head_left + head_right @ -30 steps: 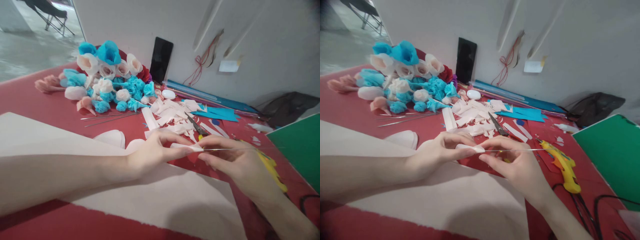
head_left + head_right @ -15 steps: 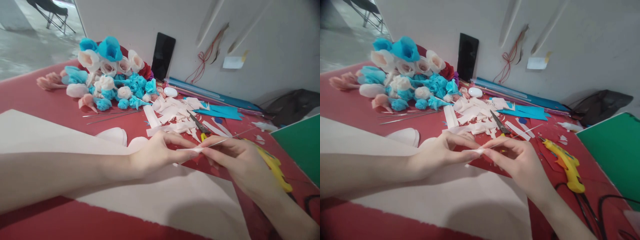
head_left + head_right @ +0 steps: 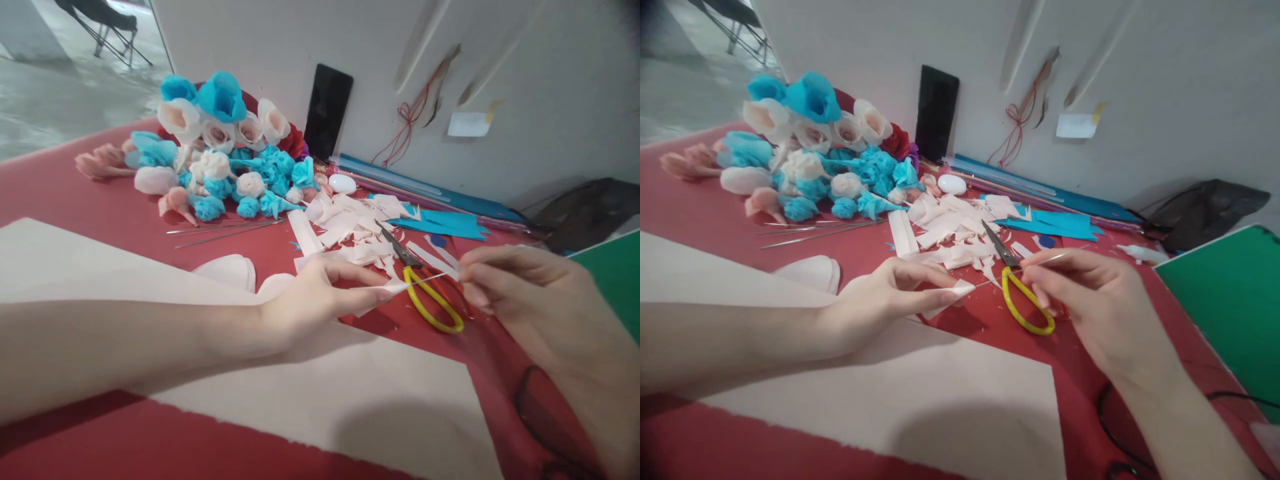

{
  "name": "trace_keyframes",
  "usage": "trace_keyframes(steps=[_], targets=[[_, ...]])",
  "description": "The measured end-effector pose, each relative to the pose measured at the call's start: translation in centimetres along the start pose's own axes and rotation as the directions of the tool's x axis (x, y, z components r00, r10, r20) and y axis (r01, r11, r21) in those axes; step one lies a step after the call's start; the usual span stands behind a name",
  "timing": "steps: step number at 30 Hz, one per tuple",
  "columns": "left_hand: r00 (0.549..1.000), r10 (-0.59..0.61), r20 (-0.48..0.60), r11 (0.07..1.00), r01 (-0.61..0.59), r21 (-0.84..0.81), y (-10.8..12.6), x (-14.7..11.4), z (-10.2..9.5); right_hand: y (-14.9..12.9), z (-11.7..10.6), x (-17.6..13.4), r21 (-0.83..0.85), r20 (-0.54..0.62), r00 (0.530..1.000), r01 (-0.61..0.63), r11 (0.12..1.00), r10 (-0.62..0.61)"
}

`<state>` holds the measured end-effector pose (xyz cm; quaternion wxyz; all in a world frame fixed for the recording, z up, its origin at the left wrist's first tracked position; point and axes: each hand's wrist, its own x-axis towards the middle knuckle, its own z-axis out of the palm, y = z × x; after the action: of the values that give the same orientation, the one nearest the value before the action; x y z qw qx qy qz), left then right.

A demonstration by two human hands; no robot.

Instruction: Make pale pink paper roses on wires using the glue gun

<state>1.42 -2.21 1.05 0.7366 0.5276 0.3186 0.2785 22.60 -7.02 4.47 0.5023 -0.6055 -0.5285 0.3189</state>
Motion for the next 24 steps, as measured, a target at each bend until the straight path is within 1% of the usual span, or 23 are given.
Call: trace_keyframes(steps=[2,5,7,8,10,12,13,15,17,18,19,20,22,23,24], targets=[[1.000,0.012,-0.005,0.999,-0.012,-0.030,-0.1,0.0,0.1,-0.2,-1.0,0.8,0.043,-0.123,0.992,0.026,0.999,-0.020],[1.000,0.013,-0.009,0.998,-0.013,-0.056,-0.1,0.1,0.2,0.0,-2.5,1.8,0.077,-0.277,0.960,0.055,0.996,-0.031],[1.000,-0.001,-0.008,0.998,0.000,-0.063,-0.1,0.1,0.3,0.4,-3.1,2.2,0.051,-0.320,0.946,0.064,0.997,-0.044],[1.000,-0.010,-0.008,0.998,0.010,-0.062,-0.1,0.2,0.3,0.6,-3.2,2.2,0.015,-0.322,0.945,0.058,0.998,-0.050],[0.999,-0.024,-0.026,0.999,0.022,-0.048,-0.1,0.3,0.3,1.1,-2.9,2.0,-0.086,-0.294,0.954,0.040,0.995,-0.064],[0.998,-0.030,-0.049,0.999,0.029,-0.022,-0.1,0.4,0.3,1.5,-2.2,1.6,-0.195,-0.210,0.976,0.012,0.981,-0.054],[0.998,-0.029,-0.052,1.000,0.029,-0.009,-0.1,0.4,0.3,1.6,-1.8,1.4,-0.233,-0.146,0.988,0.003,0.972,-0.039],[0.998,-0.029,-0.050,1.000,0.029,0.009,-0.1,0.3,0.2,1.7,-1.0,1.1,-0.259,0.023,1.000,0.008,0.966,-0.003],[0.998,-0.031,-0.050,0.999,0.033,0.029,0.1,0.2,0.2,1.6,-0.4,0.9,-0.261,0.182,0.983,0.022,0.965,0.027],[0.998,-0.034,-0.052,0.999,0.036,0.040,0.1,0.1,0.2,1.4,-0.3,0.8,-0.272,0.219,0.975,0.034,0.962,0.028],[0.998,-0.037,-0.055,0.998,0.040,0.052,0.2,0.1,0.2,1.2,-0.3,0.7,-0.299,0.221,0.975,0.043,0.953,0.025],[0.998,-0.039,-0.056,0.997,0.042,0.059,0.3,0.0,0.1,0.9,-0.4,0.6,-0.336,0.194,0.981,0.048,0.941,0.020],[0.998,-0.040,-0.043,0.998,0.042,0.057,0.5,-0.1,0.1,0.5,-0.7,0.4,-0.403,0.102,0.995,0.046,0.914,-0.005],[0.998,-0.043,-0.035,0.998,0.045,0.053,0.6,-0.1,0.2,0.4,-0.8,0.3,-0.418,0.071,0.997,0.052,0.907,-0.024],[0.999,-0.046,-0.028,0.998,0.047,0.052,0.7,-0.2,0.2,0.4,-1.0,0.1,-0.419,0.064,0.997,0.065,0.906,-0.042]])
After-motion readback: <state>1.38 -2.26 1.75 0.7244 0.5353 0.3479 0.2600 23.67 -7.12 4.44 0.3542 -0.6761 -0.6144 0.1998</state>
